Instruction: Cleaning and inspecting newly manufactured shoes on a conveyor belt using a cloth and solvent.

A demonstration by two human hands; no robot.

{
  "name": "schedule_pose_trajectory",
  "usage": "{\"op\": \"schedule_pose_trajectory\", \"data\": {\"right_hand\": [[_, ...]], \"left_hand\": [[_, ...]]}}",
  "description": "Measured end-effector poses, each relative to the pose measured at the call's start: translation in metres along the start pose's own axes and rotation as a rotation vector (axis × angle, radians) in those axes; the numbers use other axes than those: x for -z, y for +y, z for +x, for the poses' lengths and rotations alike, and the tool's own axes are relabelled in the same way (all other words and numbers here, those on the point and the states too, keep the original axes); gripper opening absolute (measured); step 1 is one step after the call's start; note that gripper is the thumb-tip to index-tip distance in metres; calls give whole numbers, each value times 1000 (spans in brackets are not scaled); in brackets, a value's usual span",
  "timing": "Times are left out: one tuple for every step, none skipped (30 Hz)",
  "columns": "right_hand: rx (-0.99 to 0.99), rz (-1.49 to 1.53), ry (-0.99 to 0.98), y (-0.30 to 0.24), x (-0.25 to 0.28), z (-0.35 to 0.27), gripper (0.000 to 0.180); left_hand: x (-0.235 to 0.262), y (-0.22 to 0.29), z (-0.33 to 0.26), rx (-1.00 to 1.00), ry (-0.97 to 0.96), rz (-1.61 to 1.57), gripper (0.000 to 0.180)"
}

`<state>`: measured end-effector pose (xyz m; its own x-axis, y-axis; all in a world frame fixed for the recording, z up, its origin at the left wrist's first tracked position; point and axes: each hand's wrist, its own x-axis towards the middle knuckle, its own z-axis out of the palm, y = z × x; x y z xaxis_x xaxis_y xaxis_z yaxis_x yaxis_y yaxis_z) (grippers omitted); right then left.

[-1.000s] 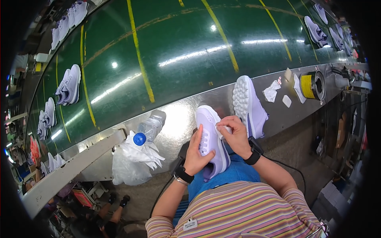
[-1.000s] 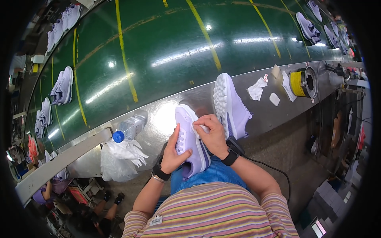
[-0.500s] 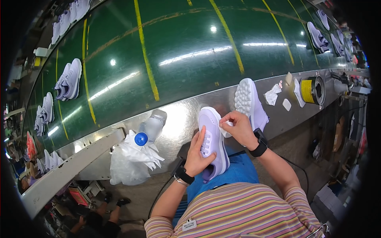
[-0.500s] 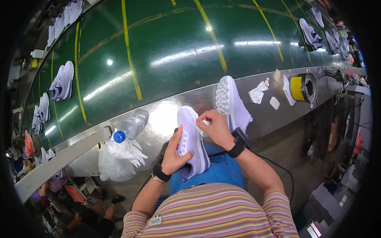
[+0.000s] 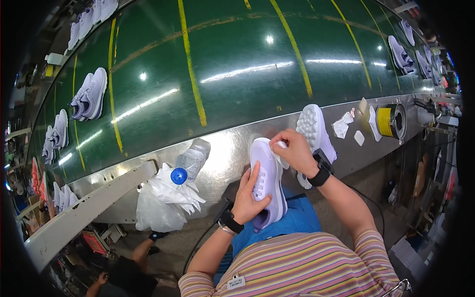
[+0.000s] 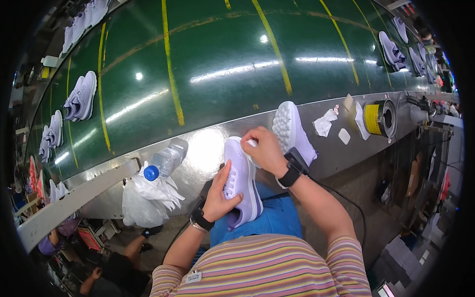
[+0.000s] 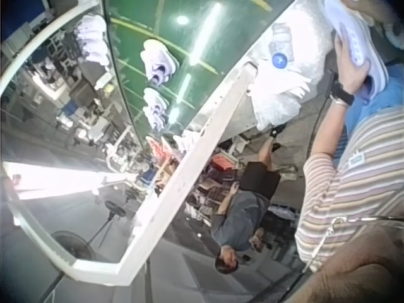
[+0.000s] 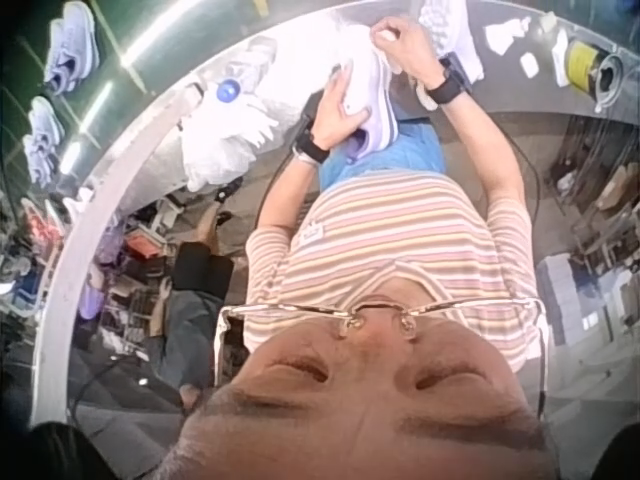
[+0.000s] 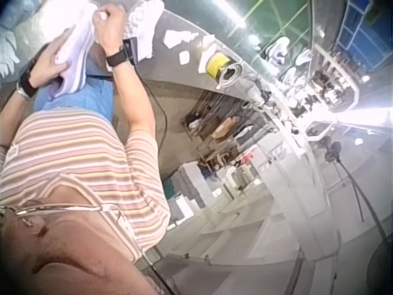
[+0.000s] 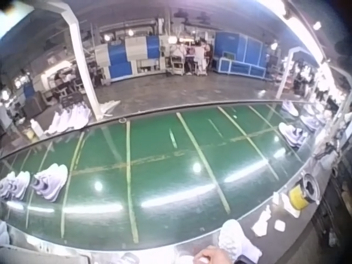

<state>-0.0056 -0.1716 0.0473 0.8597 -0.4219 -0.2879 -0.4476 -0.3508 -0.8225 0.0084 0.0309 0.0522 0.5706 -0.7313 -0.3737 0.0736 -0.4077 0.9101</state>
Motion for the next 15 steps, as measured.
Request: {"op": "schedule_pose_trajectory", "data": {"right_hand": [[5,-10,-21,0,-1,8,12],[9,-19,-42,-1,-2,14,11],[20,-55,-55,-7,-2,18,11],[16,-53,-52,-6,-3,23,11],[52,-40,-71,-1,-4,27,12],[86,-27,-93,0,-6,27,13],[101,-43,-82,0,-5,24,12],[93,-43,-79,-1,-5,16,12],[116,-18,-38,-1,-6,8,11],[137,6,4,-1,-6,-2,11],[165,12,23,3,-6,-12,11],[162,12,25,3,-7,-21,11],[157,19,45,1,-7,-30,9],[152,28,66,1,-7,-38,8],[245,-33,91,5,-7,-47,13]], "left_hand": [[0,-1,0,-8,-4,10,89],[0,-2,0,-15,-10,19,89],[0,-2,0,-15,-13,21,89],[-1,-3,-1,-5,-10,11,89],[-1,-2,-1,4,-9,1,88],[-1,-1,-1,8,-14,1,88],[0,-1,-1,-9,-7,6,89],[1,0,-2,-26,-1,10,89],[1,0,-3,-25,-1,10,89],[1,-2,-3,-23,4,-7,89],[1,-3,-3,-21,10,-24,89],[1,-4,-3,-20,6,-24,89],[1,-5,-2,-28,8,-12,89],[1,-6,-2,-36,10,0,89],[1,-7,-1,-40,3,3,89]]}}
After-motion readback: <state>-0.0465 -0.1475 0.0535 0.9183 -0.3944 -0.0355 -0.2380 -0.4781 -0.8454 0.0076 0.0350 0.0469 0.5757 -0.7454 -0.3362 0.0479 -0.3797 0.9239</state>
